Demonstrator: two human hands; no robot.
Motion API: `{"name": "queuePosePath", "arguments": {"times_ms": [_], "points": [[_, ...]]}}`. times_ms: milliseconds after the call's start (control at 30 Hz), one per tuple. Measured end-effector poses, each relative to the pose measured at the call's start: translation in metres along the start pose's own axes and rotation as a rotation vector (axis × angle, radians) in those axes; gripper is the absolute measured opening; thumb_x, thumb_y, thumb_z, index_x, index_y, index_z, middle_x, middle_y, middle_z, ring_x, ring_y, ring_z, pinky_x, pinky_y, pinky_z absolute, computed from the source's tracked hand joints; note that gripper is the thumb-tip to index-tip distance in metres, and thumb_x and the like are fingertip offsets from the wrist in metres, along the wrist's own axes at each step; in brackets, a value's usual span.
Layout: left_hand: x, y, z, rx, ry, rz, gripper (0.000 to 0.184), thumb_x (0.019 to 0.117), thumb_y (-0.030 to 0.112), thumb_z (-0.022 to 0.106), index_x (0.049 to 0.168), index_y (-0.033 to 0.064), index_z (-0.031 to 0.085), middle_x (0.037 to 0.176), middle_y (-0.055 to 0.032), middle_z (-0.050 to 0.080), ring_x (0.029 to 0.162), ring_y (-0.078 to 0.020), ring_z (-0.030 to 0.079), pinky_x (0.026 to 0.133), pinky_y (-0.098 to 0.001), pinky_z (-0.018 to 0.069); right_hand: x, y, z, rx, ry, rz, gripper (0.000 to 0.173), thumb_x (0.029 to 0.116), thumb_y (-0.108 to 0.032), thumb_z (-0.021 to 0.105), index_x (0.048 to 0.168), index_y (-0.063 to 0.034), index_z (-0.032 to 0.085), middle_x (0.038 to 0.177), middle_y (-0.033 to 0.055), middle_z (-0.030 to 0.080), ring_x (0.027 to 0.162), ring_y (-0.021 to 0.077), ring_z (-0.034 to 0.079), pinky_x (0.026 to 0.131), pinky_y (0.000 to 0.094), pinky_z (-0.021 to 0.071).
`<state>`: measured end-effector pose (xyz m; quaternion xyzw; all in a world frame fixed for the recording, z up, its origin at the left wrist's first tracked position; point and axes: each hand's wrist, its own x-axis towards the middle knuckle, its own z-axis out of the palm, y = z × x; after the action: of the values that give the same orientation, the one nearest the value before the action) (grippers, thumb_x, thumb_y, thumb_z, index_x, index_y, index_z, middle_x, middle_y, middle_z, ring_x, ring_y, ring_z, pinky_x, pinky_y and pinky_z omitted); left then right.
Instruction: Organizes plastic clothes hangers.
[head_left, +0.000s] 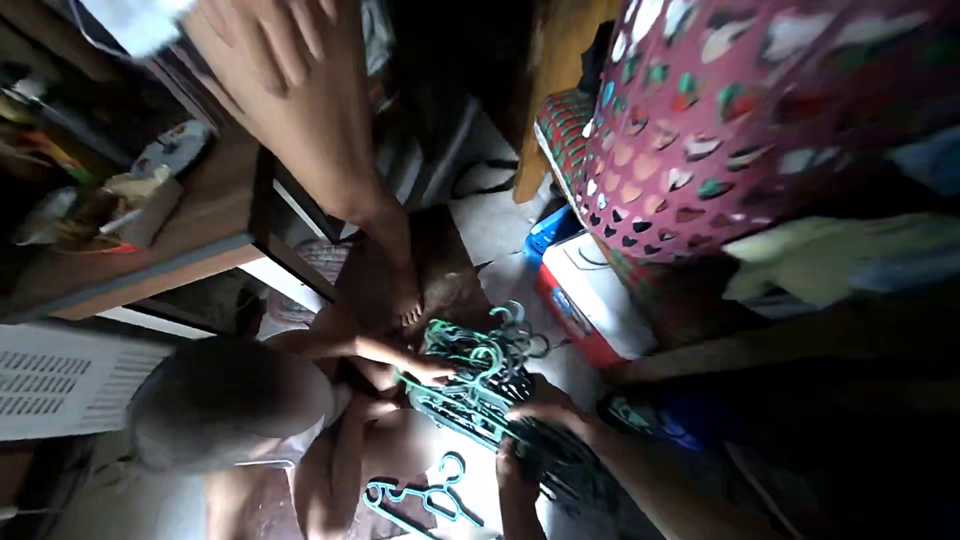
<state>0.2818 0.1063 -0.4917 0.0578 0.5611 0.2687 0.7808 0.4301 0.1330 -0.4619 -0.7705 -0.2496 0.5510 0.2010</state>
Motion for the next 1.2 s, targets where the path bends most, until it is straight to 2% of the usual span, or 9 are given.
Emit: {"name": "queuePosePath", "arguments": {"times_ms": [200,300,533,700,800,900,1000,1100,1200], "points": [[-0.109,0.052,0.048,-0.163,-0.001,0.143,0.037,0.1089,0.034,0.033,0.099,0.0073,0.057,0.076,-0.0080,0.065,0.066,-0.0194,0.065,0.059,-0.0381,0.0567,-0.131,-0.112,-0.026,-0.295,0.112,-0.143,0.114,0.0675,-0.054,0.087,0.157,-0.0128,0.029,0.123,0.0248,0.066,0.114,0.0433,0.064,0.095,0.0643,0.0495],[-0.163,0.048,0.046,-0.224,-0.096,0.195,0.037,0.1091,0.031,0.033,0.099,0.0066,0.059,0.077,-0.0086,0.068,0.067,-0.0195,0.068,0.060,-0.0375,0.0584,-0.191,-0.119,-0.030,-0.300,0.148,-0.190,0.114,0.0675,-0.054,0.087,0.157,-0.0129,0.030,0.122,0.0242,0.066,0.113,0.0429,0.064,0.095,0.0638,0.0496],[-0.259,-0.017,-0.006,-0.218,-0.066,0.165,0.038,0.1103,0.034,0.031,0.107,0.0069,0.058,0.083,-0.0095,0.068,0.073,-0.0211,0.068,0.064,-0.0402,0.0585,-0.277,-0.058,0.002,-0.239,0.106,-0.169,0.111,0.0650,-0.050,0.090,0.154,-0.0129,0.037,0.125,0.0242,0.066,0.118,0.0425,0.062,0.099,0.0641,0.0477],[-0.325,-0.060,-0.019,-0.003,-0.077,0.207,0.021,0.1075,0.018,0.045,0.117,0.0028,0.056,0.088,-0.0098,0.067,0.077,-0.0183,0.066,0.069,-0.0382,0.0571,-0.340,0.000,-0.014,0.047,0.124,-0.242,0.096,0.0706,-0.029,0.092,0.150,-0.0059,0.043,0.135,0.0246,0.059,0.127,0.0384,0.057,0.107,0.0579,0.0459],[-0.360,-0.089,0.000,0.093,-0.348,0.379,0.026,0.0984,0.004,0.054,0.124,-0.0004,0.051,0.094,-0.0078,0.070,0.083,-0.0138,0.069,0.078,-0.0349,0.0592,-0.419,0.051,-0.057,0.171,0.305,-0.323,0.089,0.0796,-0.033,0.085,0.151,-0.0031,0.041,0.142,0.0211,0.056,0.131,0.0302,0.055,0.110,0.0488,0.0461],[-0.395,-0.108,0.039,0.202,-0.588,0.509,0.028,0.0902,-0.002,0.060,0.117,-0.0017,0.055,0.093,-0.0048,0.071,0.085,-0.0102,0.070,0.081,-0.0315,0.0597,-0.491,0.089,-0.092,0.304,0.552,-0.524,0.102,0.0763,-0.028,0.084,0.159,-0.0025,0.029,0.156,0.0194,0.042,0.142,0.0220,0.045,0.115,0.0376,0.0414],[-0.446,-0.117,0.068,0.365,-0.727,0.518,0.037,0.0818,-0.008,0.067,0.117,-0.0039,0.056,0.095,-0.0054,0.071,0.088,-0.0082,0.069,0.084,-0.0287,0.0591,-0.534,0.119,-0.118,0.385,0.720,-0.786,0.111,0.0652,-0.034,0.082,0.156,0.0014,0.028,0.151,0.0107,0.048,0.133,0.0024,0.049,0.108,0.0197,0.0444],[-0.488,-0.090,0.056,0.661,-0.971,0.515,0.063,0.0812,0.011,0.071,0.135,-0.0093,0.045,0.115,-0.0064,0.066,0.103,-0.0052,0.063,0.094,-0.0263,0.0527,-0.554,0.158,-0.125,0.428,0.813,-1.060,0.096,0.0677,-0.041,0.084,0.143,0.0007,0.043,0.132,-0.0038,0.061,0.118,-0.0076,0.056,0.099,0.0140,0.0493],[-0.482,-0.079,0.034,0.543,-1.168,0.717,0.089,0.0733,0.033,0.085,0.139,-0.0053,0.039,0.119,0.0010,0.068,0.106,0.0002,0.065,0.093,-0.0223,0.0548,-0.566,0.182,-0.106,0.431,0.850,-1.185,0.070,0.0691,-0.037,0.088,0.130,-0.0132,0.061,0.115,-0.0157,0.070,0.107,-0.0106,0.062,0.094,0.0139,0.0535]]}}
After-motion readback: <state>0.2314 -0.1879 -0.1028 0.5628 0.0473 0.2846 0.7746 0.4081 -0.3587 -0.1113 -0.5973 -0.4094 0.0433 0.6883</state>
